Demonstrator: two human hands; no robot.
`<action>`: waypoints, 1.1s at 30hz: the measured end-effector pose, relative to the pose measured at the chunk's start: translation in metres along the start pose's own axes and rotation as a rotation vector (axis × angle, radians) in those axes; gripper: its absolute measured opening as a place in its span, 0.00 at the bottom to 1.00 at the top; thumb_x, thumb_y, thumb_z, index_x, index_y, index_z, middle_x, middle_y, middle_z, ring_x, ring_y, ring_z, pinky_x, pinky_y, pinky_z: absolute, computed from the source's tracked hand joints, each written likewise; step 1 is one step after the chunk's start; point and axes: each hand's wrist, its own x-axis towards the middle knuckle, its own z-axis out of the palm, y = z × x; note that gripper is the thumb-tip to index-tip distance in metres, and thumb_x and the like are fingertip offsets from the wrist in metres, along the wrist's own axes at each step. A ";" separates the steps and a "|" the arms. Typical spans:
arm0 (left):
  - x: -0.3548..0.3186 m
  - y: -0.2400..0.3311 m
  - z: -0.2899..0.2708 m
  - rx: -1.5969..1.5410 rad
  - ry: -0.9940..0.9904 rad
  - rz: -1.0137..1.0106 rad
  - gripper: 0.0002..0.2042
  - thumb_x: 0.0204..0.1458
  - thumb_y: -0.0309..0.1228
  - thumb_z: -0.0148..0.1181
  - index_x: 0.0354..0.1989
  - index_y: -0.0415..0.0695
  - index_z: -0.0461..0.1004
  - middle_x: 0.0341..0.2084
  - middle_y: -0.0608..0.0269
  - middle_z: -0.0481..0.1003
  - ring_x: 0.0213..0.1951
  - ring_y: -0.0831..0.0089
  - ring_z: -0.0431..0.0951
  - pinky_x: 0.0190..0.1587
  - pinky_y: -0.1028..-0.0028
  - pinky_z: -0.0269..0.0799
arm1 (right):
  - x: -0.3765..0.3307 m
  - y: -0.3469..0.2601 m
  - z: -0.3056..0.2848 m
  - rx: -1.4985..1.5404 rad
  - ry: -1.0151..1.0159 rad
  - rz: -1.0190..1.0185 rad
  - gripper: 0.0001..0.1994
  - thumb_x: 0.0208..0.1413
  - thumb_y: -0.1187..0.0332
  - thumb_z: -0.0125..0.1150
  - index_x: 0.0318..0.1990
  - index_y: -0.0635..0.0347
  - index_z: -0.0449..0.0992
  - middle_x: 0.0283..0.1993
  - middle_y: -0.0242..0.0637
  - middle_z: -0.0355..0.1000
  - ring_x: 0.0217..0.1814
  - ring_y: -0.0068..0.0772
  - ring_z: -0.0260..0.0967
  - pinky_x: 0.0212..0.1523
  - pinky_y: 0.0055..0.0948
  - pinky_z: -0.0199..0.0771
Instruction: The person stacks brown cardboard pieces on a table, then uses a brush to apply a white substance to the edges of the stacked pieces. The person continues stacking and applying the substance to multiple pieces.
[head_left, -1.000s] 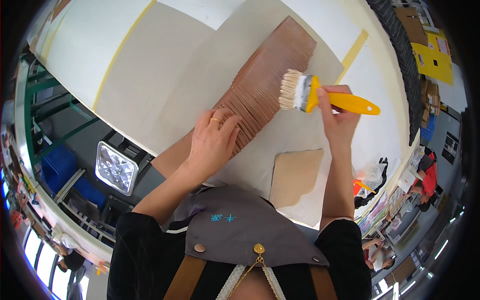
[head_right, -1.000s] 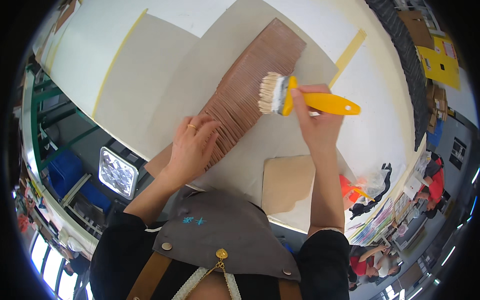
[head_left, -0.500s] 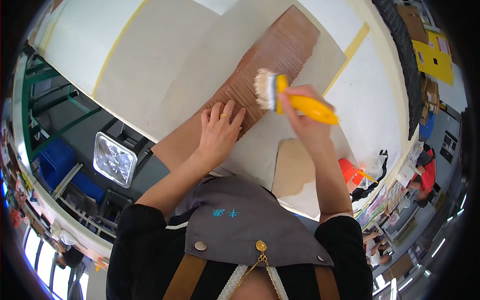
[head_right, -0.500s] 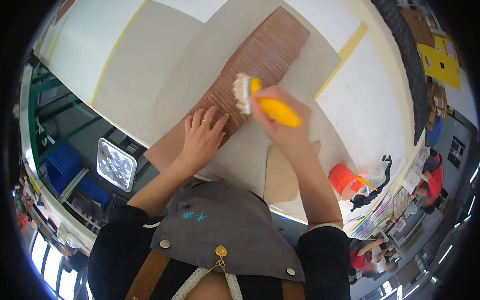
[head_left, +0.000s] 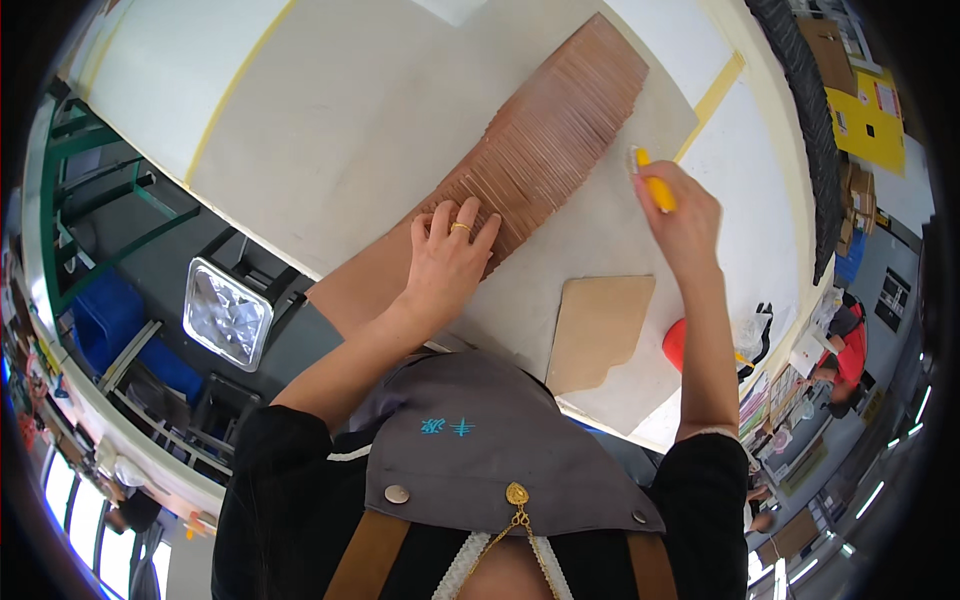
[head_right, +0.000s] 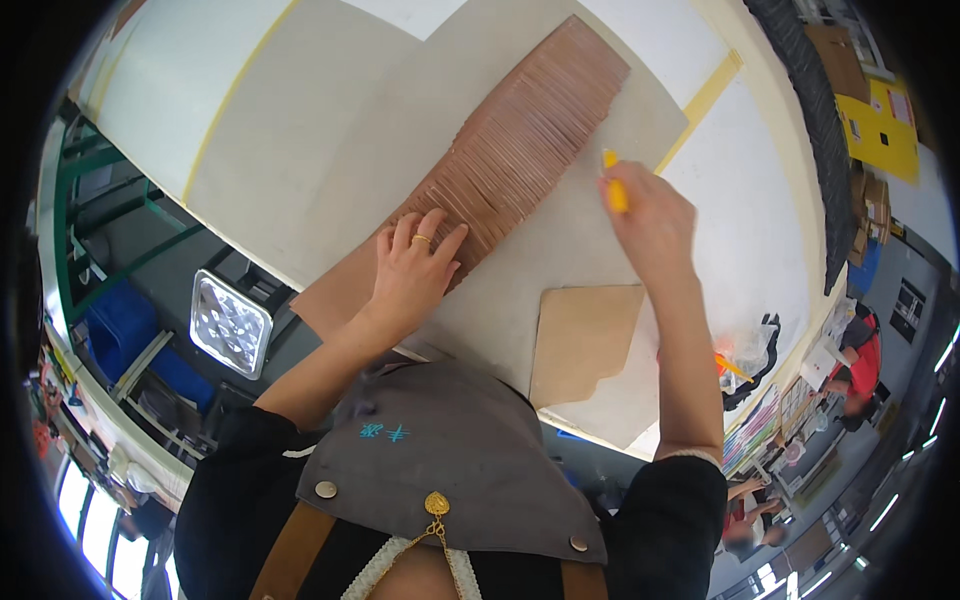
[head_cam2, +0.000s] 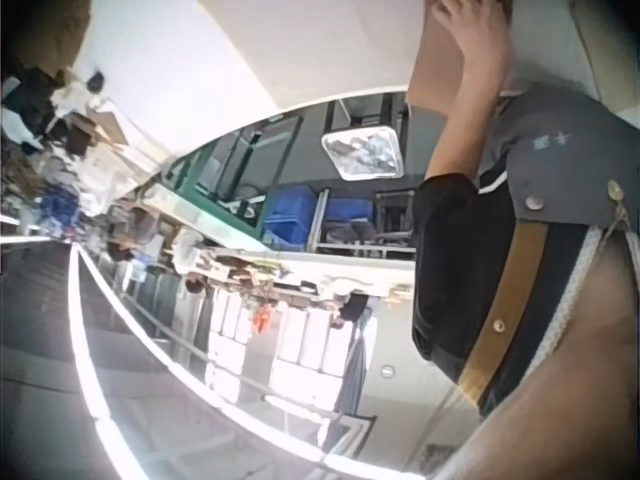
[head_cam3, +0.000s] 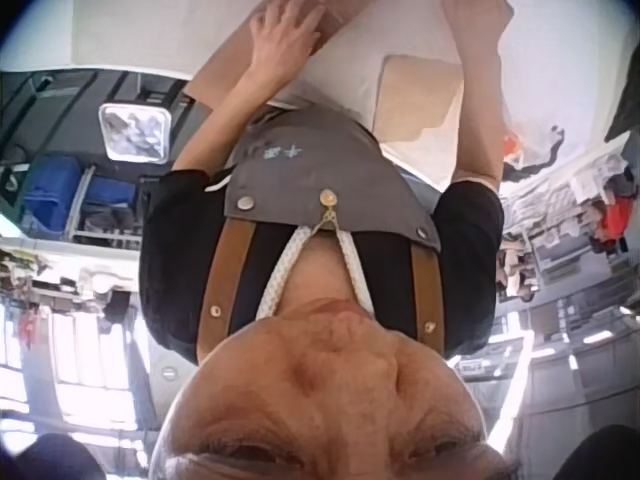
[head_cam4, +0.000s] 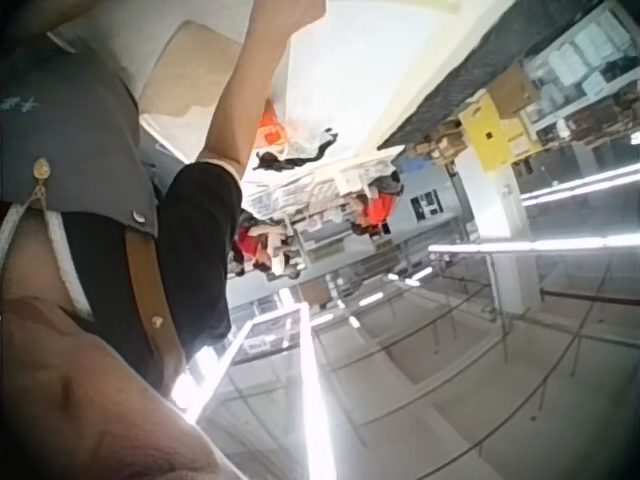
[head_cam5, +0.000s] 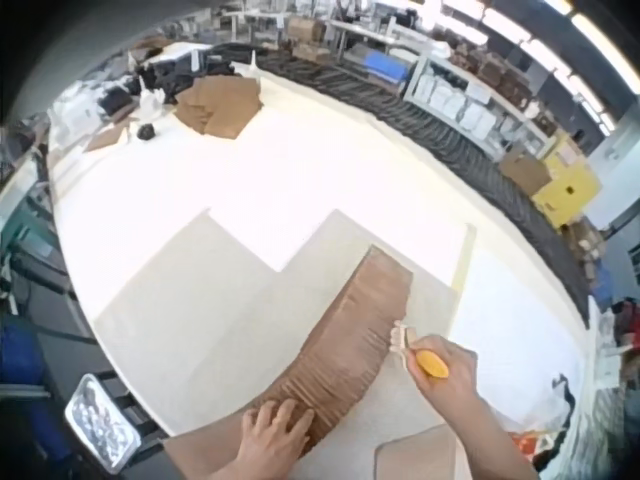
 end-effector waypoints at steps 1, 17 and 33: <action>0.000 0.001 0.000 0.005 -0.001 -0.001 0.24 0.51 0.32 0.68 0.59 0.52 0.73 0.59 0.60 0.65 0.58 0.55 0.65 0.57 0.53 0.61 | -0.001 -0.005 -0.007 -0.101 0.030 0.091 0.05 0.55 0.71 0.70 0.36 0.53 0.79 0.34 0.33 0.79 0.31 0.38 0.77 0.32 0.30 0.77; -0.004 0.000 0.014 0.028 0.049 -0.004 0.24 0.50 0.34 0.68 0.58 0.52 0.74 0.58 0.59 0.66 0.59 0.56 0.65 0.57 0.53 0.61 | 0.067 -0.048 0.036 0.110 -0.409 -0.040 0.05 0.58 0.69 0.70 0.38 0.54 0.79 0.32 0.32 0.78 0.28 0.31 0.74 0.30 0.26 0.74; -0.036 -0.023 -0.030 -0.295 0.204 -0.134 0.21 0.48 0.29 0.69 0.52 0.43 0.74 0.55 0.60 0.70 0.58 0.57 0.68 0.58 0.58 0.63 | 0.020 0.018 0.035 0.434 0.094 -0.001 0.06 0.61 0.69 0.67 0.39 0.61 0.78 0.33 0.32 0.78 0.30 0.20 0.73 0.32 0.23 0.72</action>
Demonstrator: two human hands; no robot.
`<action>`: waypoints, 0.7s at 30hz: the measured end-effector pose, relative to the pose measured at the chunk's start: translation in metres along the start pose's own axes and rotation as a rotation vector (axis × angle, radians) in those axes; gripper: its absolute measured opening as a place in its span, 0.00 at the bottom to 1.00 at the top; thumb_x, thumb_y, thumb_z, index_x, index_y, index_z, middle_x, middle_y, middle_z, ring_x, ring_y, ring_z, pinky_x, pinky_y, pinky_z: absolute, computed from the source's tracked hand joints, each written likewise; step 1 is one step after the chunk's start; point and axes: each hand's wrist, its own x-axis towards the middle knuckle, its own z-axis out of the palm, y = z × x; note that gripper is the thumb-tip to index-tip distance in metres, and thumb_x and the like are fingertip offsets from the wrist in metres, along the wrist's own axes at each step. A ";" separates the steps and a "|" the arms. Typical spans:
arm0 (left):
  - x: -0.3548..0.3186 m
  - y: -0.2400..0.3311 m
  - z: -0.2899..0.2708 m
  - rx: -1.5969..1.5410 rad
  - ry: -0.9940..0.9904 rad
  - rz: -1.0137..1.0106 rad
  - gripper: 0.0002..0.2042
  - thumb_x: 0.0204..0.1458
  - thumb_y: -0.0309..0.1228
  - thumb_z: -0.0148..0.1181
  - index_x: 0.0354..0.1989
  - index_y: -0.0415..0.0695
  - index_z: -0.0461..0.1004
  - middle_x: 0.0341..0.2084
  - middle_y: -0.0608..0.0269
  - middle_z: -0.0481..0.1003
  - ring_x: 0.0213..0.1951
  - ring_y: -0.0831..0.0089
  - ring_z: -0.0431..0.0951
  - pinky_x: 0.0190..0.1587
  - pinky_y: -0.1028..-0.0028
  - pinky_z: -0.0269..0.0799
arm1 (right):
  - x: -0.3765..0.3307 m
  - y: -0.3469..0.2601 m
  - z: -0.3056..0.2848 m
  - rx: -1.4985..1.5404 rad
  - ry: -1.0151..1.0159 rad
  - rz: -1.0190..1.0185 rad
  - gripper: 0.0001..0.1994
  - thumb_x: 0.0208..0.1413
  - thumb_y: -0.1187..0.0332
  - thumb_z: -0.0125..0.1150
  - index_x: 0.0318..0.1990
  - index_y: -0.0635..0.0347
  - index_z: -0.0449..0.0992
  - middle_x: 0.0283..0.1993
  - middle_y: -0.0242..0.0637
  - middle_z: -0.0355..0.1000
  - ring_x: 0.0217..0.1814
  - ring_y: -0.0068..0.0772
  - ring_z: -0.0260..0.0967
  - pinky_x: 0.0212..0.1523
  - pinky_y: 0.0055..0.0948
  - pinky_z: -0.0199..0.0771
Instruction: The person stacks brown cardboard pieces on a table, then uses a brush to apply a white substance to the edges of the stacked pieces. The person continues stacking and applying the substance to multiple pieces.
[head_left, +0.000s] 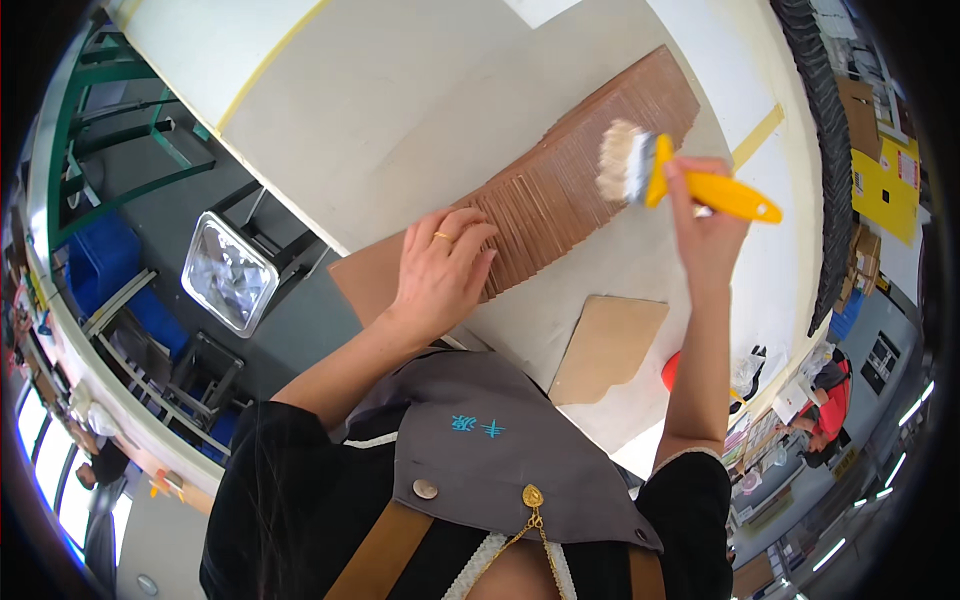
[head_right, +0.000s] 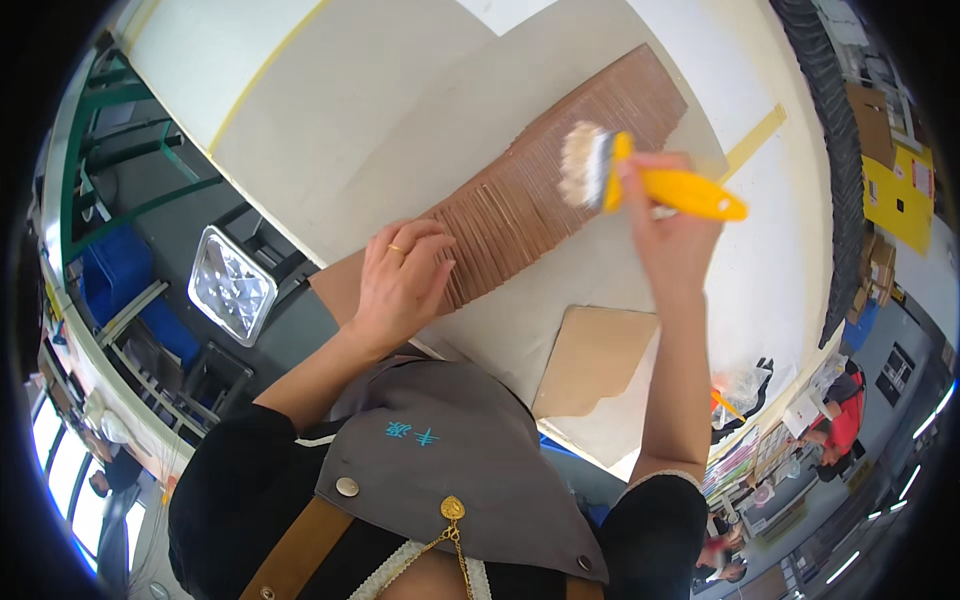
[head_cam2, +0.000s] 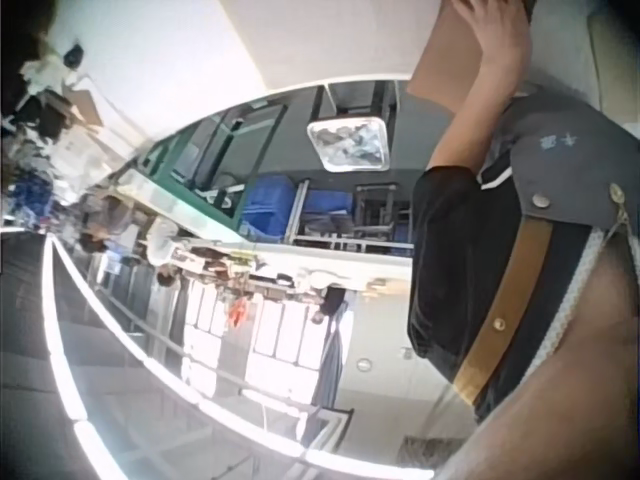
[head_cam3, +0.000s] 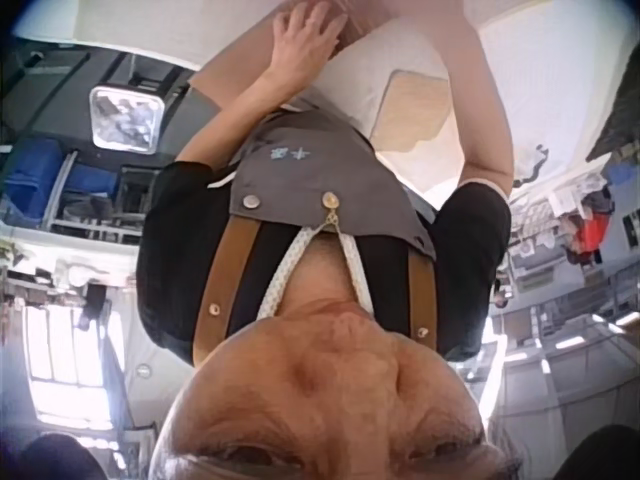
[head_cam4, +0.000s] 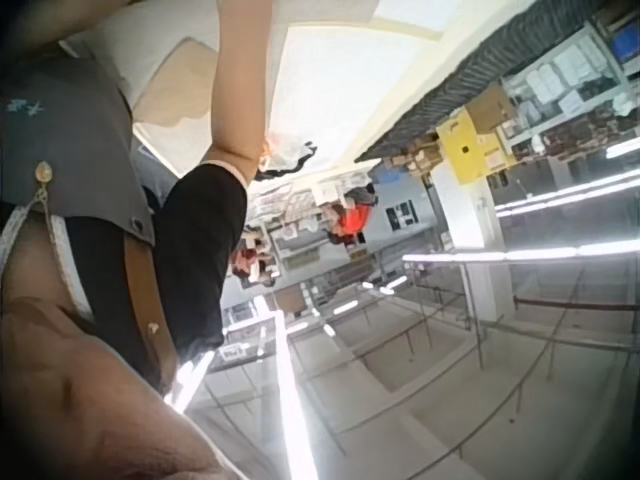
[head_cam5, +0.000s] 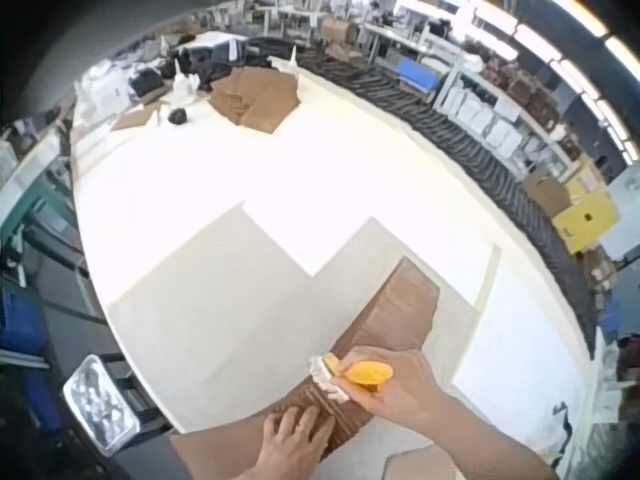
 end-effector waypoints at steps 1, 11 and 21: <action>-0.008 -0.004 -0.004 0.031 -0.003 -0.005 0.22 0.47 0.29 0.69 0.52 0.43 0.75 0.55 0.61 0.70 0.58 0.56 0.68 0.58 0.59 0.64 | -0.014 -0.011 0.015 0.055 -0.019 -0.022 0.06 0.60 0.70 0.68 0.39 0.62 0.78 0.33 0.32 0.77 0.31 0.20 0.73 0.33 0.23 0.72; -0.041 -0.012 0.018 0.141 0.040 -0.049 0.25 0.47 0.32 0.71 0.55 0.39 0.73 0.59 0.57 0.70 0.63 0.53 0.67 0.63 0.56 0.66 | 0.005 -0.047 0.068 -0.487 -0.168 -0.084 0.09 0.63 0.60 0.64 0.36 0.54 0.78 0.20 0.32 0.73 0.20 0.32 0.71 0.22 0.31 0.67; -0.044 -0.017 0.023 0.177 0.102 0.044 0.23 0.47 0.32 0.72 0.51 0.38 0.75 0.57 0.56 0.71 0.60 0.53 0.69 0.62 0.58 0.67 | -0.013 -0.053 0.060 -0.510 -0.103 -0.049 0.13 0.63 0.54 0.60 0.35 0.54 0.79 0.21 0.38 0.73 0.22 0.45 0.72 0.25 0.41 0.70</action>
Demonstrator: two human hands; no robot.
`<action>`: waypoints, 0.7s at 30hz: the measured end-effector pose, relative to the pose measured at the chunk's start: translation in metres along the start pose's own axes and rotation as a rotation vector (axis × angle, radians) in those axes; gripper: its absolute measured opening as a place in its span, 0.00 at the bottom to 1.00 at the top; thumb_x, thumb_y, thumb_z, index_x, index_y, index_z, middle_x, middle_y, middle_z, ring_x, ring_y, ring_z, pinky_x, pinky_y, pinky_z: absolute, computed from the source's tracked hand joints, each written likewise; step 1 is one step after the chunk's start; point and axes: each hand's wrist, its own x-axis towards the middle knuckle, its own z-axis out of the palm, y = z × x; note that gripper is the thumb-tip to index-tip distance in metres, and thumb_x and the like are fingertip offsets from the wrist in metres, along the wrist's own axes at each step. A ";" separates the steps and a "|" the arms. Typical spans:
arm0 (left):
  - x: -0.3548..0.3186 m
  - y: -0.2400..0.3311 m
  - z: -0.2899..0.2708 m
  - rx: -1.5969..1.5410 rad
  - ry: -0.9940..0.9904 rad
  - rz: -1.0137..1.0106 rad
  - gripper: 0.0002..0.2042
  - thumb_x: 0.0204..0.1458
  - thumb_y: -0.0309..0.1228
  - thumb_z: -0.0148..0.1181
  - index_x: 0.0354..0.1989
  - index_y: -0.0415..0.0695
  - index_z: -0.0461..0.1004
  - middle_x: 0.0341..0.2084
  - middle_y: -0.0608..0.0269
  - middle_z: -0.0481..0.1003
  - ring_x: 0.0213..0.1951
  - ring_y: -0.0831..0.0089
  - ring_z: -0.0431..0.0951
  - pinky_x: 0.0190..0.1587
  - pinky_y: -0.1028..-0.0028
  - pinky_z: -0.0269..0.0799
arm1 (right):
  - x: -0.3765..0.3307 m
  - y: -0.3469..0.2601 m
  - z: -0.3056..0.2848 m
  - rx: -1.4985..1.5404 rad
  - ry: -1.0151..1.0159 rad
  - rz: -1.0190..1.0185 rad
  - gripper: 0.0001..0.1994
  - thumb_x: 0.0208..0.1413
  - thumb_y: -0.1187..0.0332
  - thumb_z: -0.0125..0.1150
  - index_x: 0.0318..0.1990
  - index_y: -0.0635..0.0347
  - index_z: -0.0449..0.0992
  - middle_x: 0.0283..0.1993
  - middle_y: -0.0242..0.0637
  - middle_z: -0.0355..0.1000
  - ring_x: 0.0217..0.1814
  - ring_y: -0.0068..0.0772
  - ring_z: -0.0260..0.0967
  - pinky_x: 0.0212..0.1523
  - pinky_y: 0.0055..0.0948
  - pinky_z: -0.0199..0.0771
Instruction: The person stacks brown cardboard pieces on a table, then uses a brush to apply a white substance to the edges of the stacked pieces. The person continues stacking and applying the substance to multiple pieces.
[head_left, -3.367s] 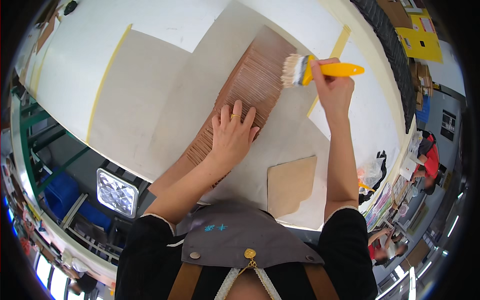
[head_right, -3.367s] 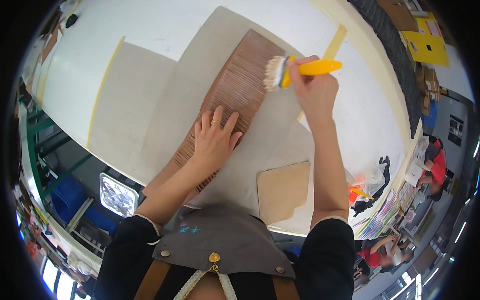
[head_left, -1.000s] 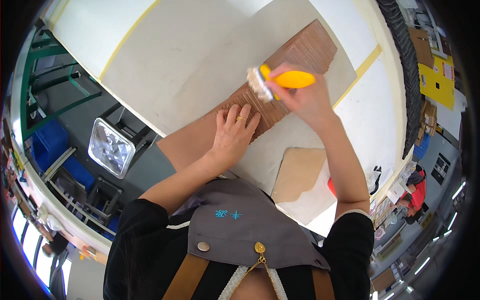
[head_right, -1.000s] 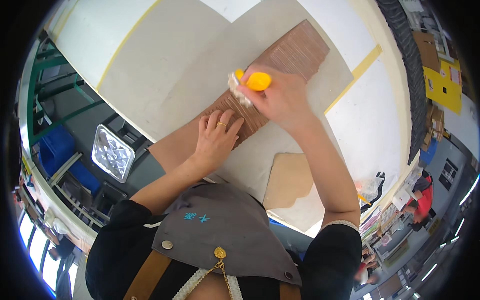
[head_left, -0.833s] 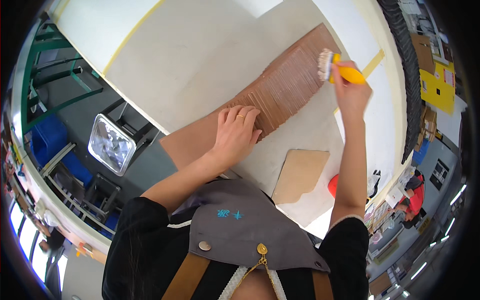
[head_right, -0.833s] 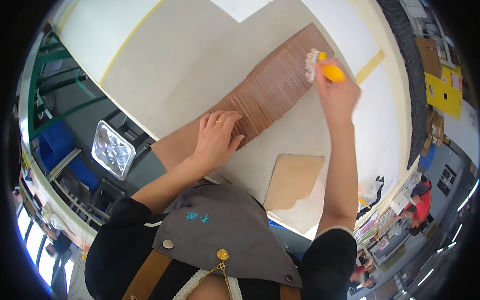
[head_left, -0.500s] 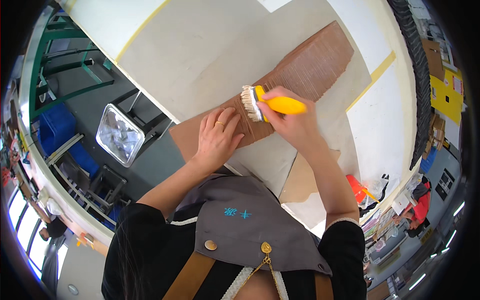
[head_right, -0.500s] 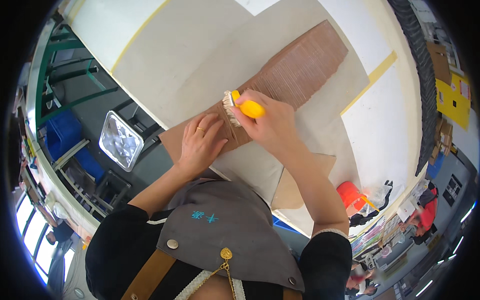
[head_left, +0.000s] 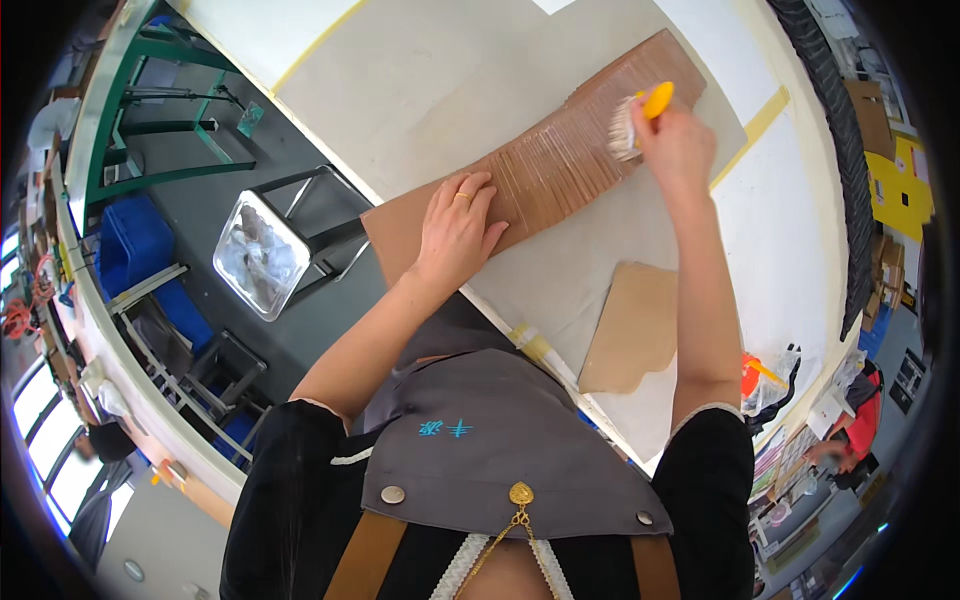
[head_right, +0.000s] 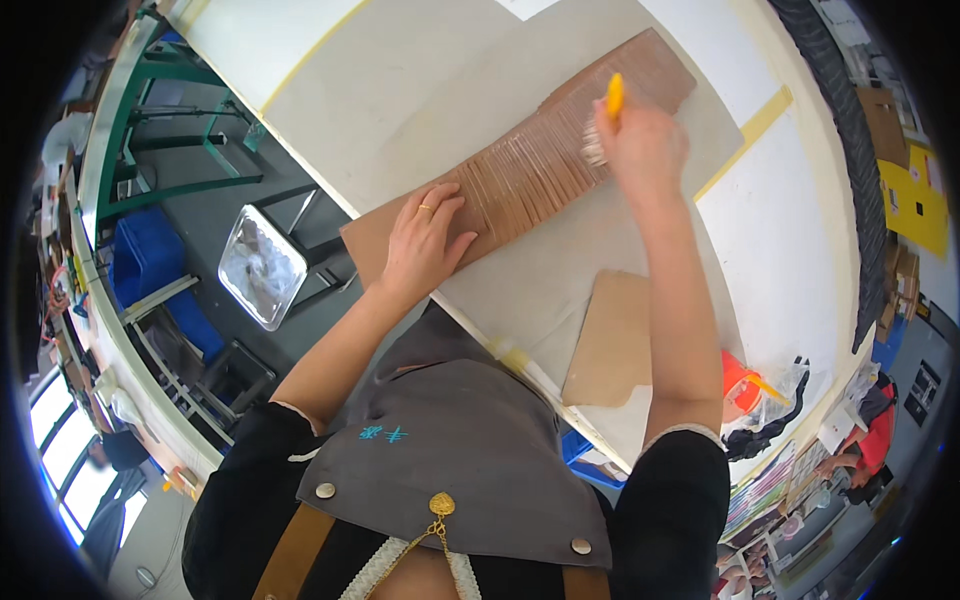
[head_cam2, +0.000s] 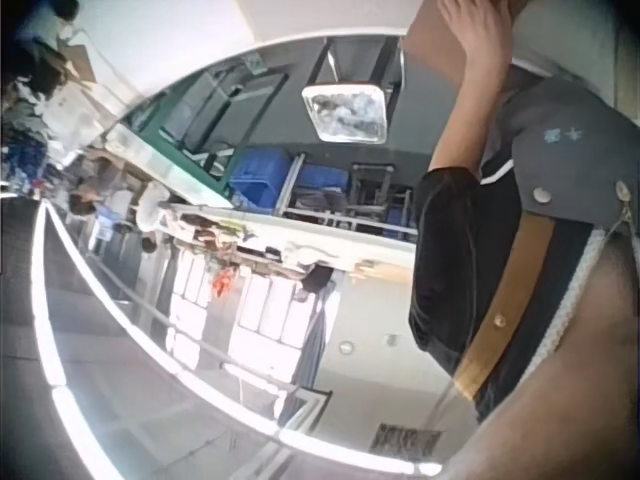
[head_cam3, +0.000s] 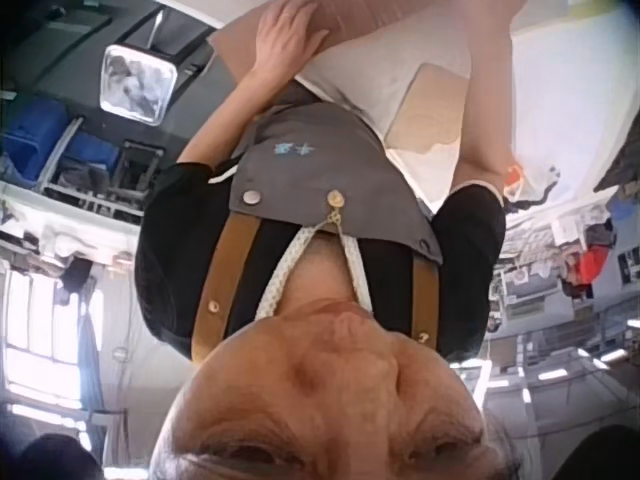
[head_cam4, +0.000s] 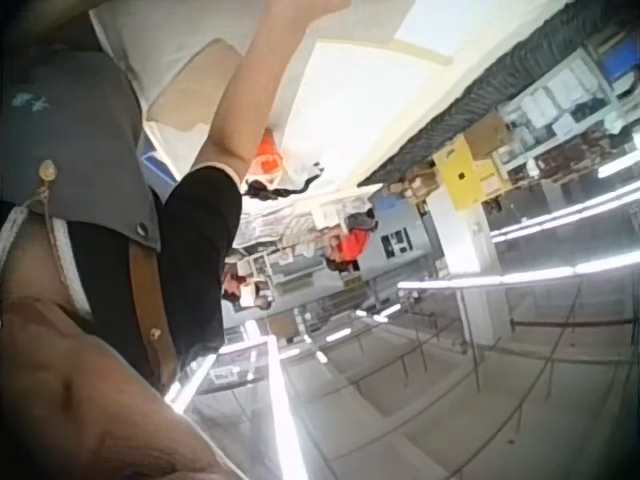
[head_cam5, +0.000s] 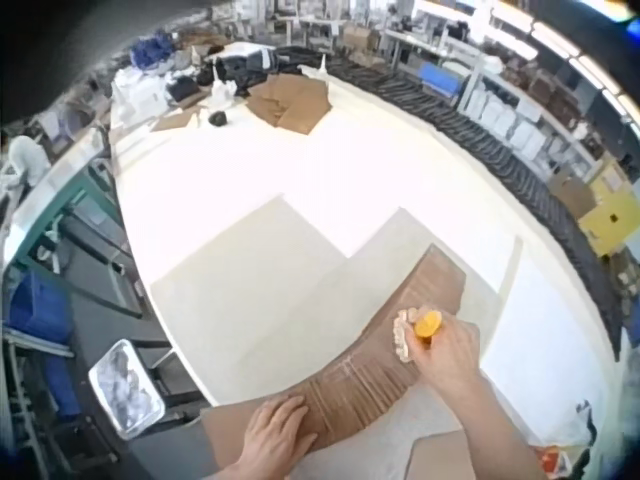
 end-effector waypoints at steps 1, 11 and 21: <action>0.000 0.000 0.000 -0.006 -0.012 -0.007 0.23 0.46 0.33 0.72 0.50 0.38 0.75 0.57 0.57 0.71 0.60 0.54 0.69 0.62 0.58 0.67 | -0.002 0.000 -0.010 0.080 0.056 0.008 0.12 0.62 0.55 0.62 0.35 0.53 0.79 0.22 0.38 0.74 0.23 0.44 0.72 0.26 0.39 0.70; 0.004 0.001 0.000 0.112 -0.103 0.005 0.26 0.45 0.40 0.73 0.50 0.39 0.74 0.57 0.59 0.68 0.58 0.59 0.67 0.60 0.59 0.65 | -0.044 0.004 -0.018 -0.029 0.106 0.111 0.13 0.62 0.55 0.63 0.33 0.53 0.78 0.25 0.38 0.76 0.25 0.42 0.74 0.27 0.37 0.71; 0.015 -0.003 -0.001 0.108 -0.226 0.016 0.28 0.45 0.41 0.72 0.50 0.38 0.69 0.57 0.54 0.65 0.59 0.55 0.64 0.57 0.56 0.60 | -0.055 -0.019 -0.027 -0.153 0.227 0.344 0.10 0.61 0.54 0.64 0.37 0.48 0.77 0.22 0.38 0.74 0.24 0.41 0.75 0.26 0.37 0.71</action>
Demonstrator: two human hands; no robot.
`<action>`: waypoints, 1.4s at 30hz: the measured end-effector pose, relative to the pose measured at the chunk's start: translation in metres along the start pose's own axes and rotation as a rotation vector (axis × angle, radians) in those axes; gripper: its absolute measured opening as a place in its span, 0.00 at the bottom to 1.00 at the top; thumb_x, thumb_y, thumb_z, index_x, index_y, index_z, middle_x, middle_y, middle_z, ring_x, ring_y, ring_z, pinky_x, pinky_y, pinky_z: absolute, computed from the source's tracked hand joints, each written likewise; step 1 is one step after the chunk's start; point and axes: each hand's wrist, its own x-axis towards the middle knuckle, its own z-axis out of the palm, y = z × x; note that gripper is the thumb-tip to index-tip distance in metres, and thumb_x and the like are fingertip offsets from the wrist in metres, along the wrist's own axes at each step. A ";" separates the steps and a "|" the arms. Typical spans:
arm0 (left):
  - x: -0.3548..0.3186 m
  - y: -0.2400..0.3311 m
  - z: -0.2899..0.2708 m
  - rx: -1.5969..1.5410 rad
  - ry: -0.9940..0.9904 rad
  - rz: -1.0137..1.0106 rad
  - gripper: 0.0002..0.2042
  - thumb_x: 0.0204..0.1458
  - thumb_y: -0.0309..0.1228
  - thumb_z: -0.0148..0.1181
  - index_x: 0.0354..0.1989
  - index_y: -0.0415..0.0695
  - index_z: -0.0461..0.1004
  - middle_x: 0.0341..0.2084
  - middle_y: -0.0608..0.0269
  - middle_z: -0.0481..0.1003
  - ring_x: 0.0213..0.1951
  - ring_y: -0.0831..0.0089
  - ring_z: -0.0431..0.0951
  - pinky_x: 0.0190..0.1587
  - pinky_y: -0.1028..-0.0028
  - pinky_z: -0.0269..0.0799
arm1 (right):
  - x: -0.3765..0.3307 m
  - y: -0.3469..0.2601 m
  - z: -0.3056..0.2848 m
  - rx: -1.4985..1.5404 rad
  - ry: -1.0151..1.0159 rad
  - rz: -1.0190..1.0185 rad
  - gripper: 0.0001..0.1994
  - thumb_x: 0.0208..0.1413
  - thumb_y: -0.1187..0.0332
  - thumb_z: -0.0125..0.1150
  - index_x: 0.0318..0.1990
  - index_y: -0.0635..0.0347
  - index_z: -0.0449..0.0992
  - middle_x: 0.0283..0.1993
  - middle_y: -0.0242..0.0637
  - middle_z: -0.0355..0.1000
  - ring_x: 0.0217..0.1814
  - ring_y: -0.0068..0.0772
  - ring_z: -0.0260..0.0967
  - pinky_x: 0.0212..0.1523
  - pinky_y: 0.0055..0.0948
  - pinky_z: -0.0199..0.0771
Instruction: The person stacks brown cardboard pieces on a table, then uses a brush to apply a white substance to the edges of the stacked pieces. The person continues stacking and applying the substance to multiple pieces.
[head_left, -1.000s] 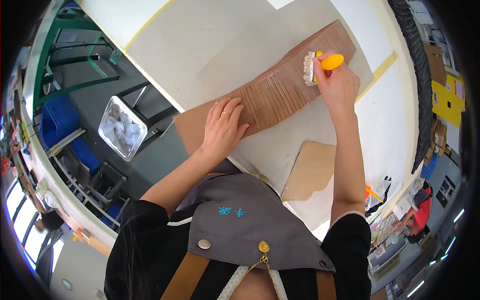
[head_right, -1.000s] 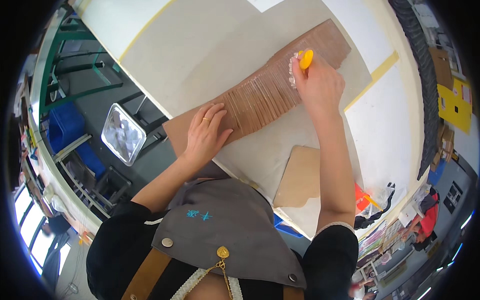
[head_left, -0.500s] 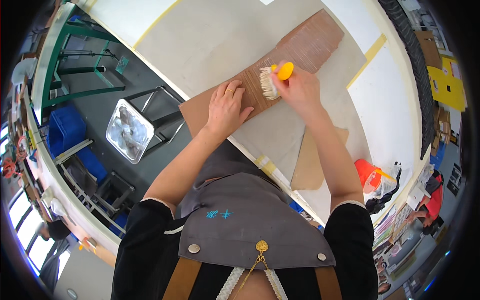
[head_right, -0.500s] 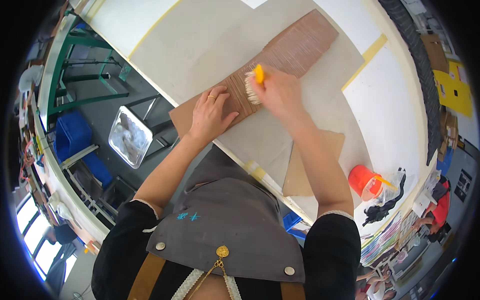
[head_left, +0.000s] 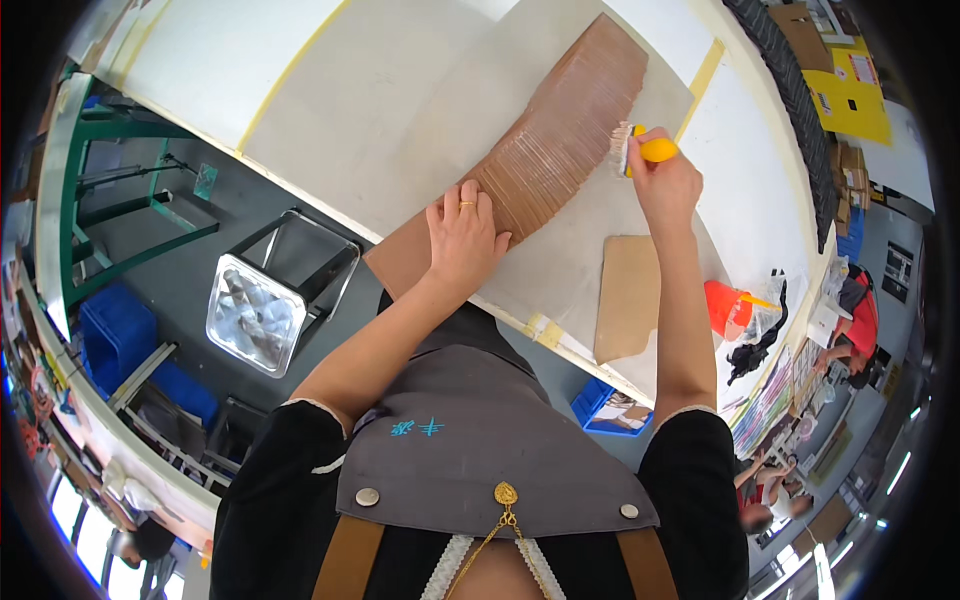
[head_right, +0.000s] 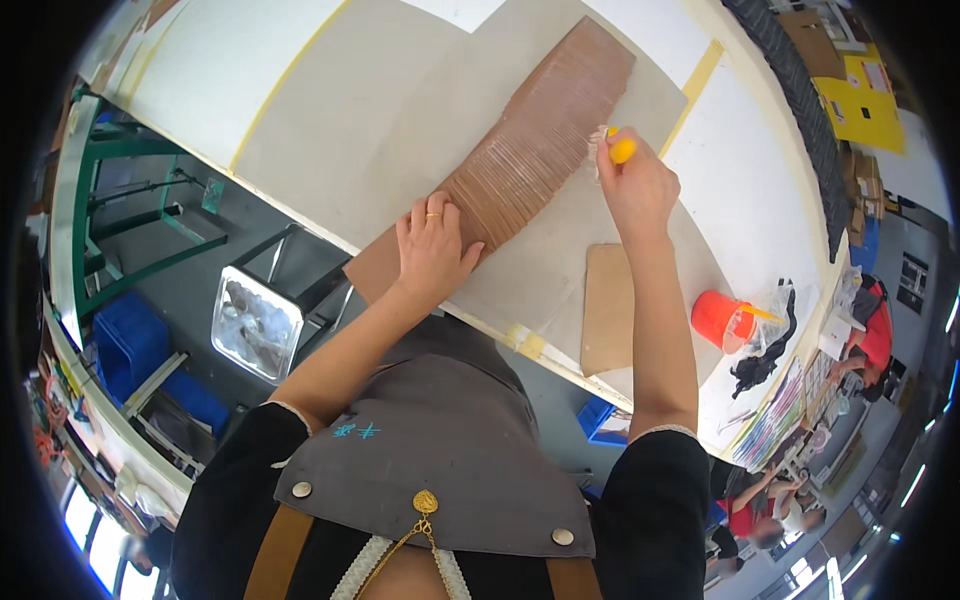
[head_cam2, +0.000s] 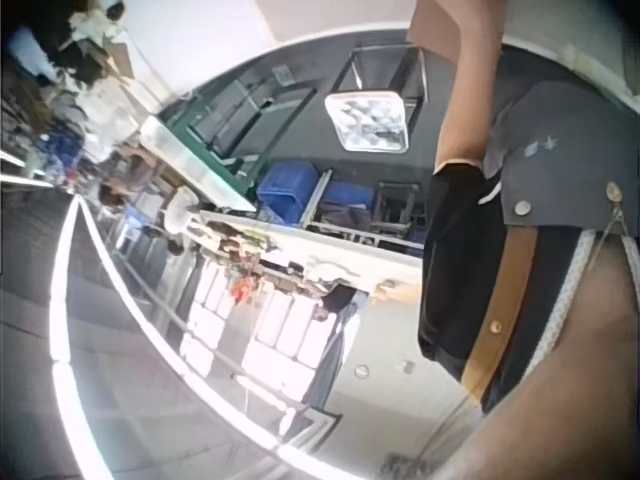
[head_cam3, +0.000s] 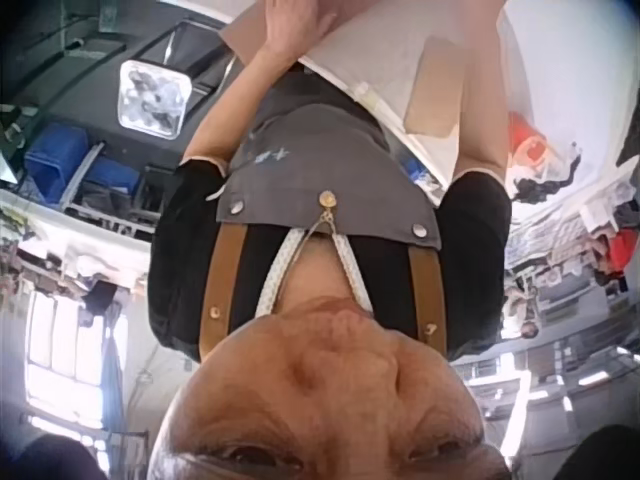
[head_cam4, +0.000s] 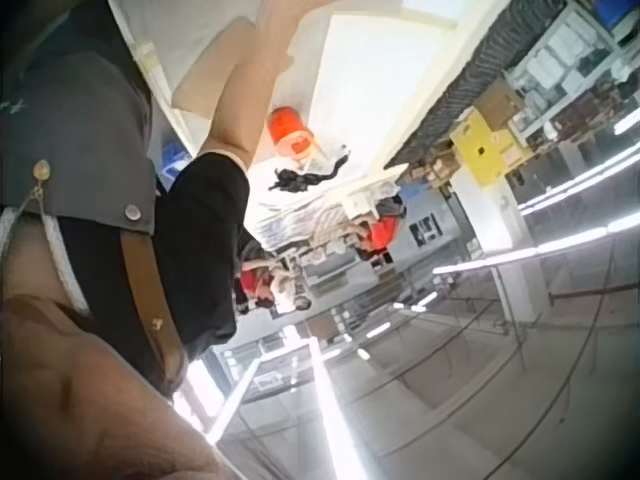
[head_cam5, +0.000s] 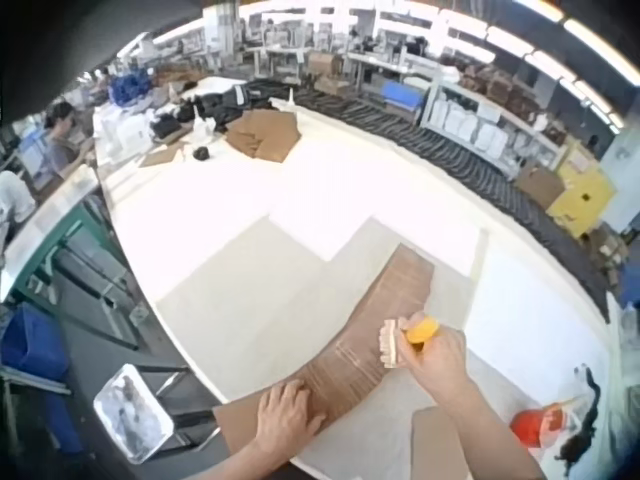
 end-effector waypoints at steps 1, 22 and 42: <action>0.001 0.000 -0.001 -0.012 -0.018 -0.001 0.28 0.45 0.41 0.72 0.49 0.37 0.69 0.57 0.54 0.64 0.59 0.55 0.64 0.57 0.55 0.60 | -0.002 -0.007 -0.004 0.026 -0.012 0.029 0.09 0.60 0.56 0.65 0.36 0.48 0.77 0.21 0.36 0.73 0.23 0.39 0.74 0.25 0.37 0.70; 0.002 -0.001 -0.003 -0.060 0.002 0.000 0.28 0.46 0.40 0.72 0.51 0.39 0.68 0.58 0.53 0.64 0.60 0.53 0.63 0.58 0.52 0.58 | -0.049 0.112 0.009 0.186 0.148 0.258 0.13 0.66 0.59 0.57 0.45 0.57 0.79 0.32 0.37 0.78 0.30 0.37 0.77 0.30 0.34 0.74; -0.037 -0.009 -0.017 -0.499 0.232 0.098 0.04 0.51 0.25 0.69 0.30 0.43 0.78 0.29 0.59 0.79 0.33 0.57 0.78 0.38 0.62 0.71 | -0.225 0.234 0.060 -0.131 0.121 0.347 0.21 0.51 0.73 0.63 0.53 0.56 0.66 0.49 0.47 0.71 0.53 0.58 0.67 0.55 0.50 0.65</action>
